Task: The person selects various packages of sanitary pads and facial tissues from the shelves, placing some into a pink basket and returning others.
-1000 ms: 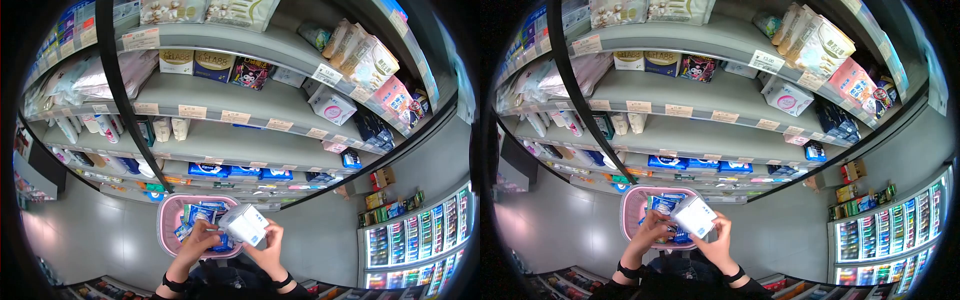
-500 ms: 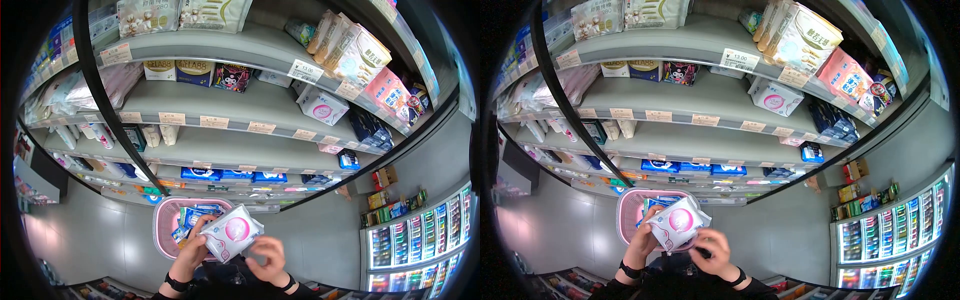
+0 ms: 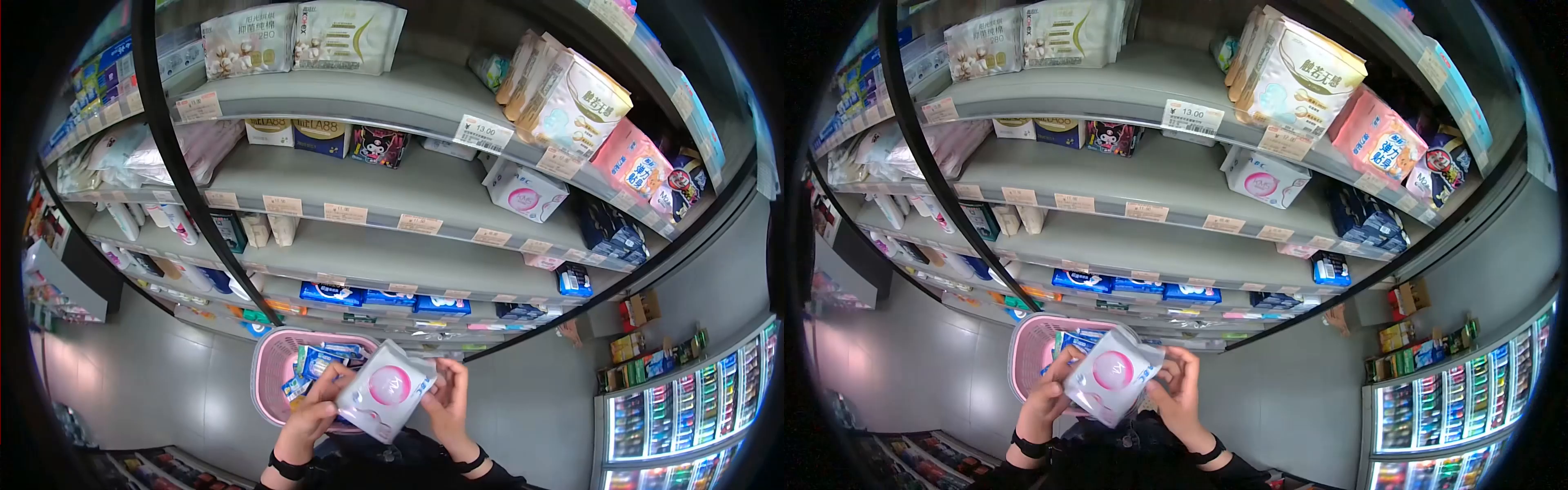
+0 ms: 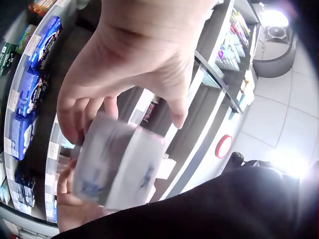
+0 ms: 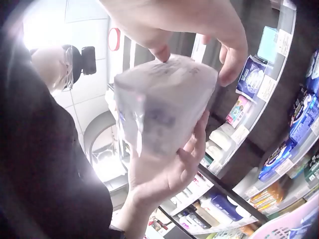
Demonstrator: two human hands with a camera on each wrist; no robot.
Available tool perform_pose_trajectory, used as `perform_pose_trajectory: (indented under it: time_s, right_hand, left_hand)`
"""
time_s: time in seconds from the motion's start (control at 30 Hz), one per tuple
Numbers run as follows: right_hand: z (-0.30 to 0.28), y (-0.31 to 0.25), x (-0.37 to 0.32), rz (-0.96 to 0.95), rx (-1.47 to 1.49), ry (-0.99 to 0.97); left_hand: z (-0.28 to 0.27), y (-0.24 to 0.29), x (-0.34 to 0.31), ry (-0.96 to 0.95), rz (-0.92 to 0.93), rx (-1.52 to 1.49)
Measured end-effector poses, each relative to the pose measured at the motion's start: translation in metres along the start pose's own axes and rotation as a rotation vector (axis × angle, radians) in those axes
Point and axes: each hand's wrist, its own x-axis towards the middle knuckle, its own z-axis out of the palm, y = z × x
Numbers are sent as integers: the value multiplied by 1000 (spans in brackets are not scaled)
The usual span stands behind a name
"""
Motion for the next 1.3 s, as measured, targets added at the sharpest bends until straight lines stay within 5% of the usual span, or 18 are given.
perform_pose_trajectory:
  time_s: [0.1, 0.3, 0.43, 0.5, 0.57, 0.67, 0.9, 0.93, 1.07, 1.3]
  right_hand:
    - [-11, 3, 4, 44, 113, 78]
    - [-23, 5, 6, 334, -90, -110]
    - [-27, 5, 5, 441, -251, -172]
    - [-30, 10, 6, 370, -274, -180]
    - [-41, 21, 7, 414, -209, -225]
    - [-39, 3, 12, 370, -71, -164]
    - [-44, 6, 19, 492, 11, -309]
    - [-47, 2, 25, 475, 10, -312]
    - [-72, -41, 66, -213, -508, -197]
    - [-116, -140, 135, -550, -413, 45]
  left_hand:
    - [-7, -13, 1, -36, -44, -45]
    - [17, -11, 1, 96, -89, 142]
    - [28, 2, -3, 60, -269, 110]
    - [42, 4, 0, 224, -381, 375]
    - [26, -17, 2, 195, -271, 361]
    - [13, -25, 5, 410, -83, 68]
    - [16, -32, 8, 300, 74, 206]
    - [10, -33, 8, 262, 116, 146]
    - [14, -17, 3, 242, 55, 289]
    - [17, -6, -17, 336, 56, 400]
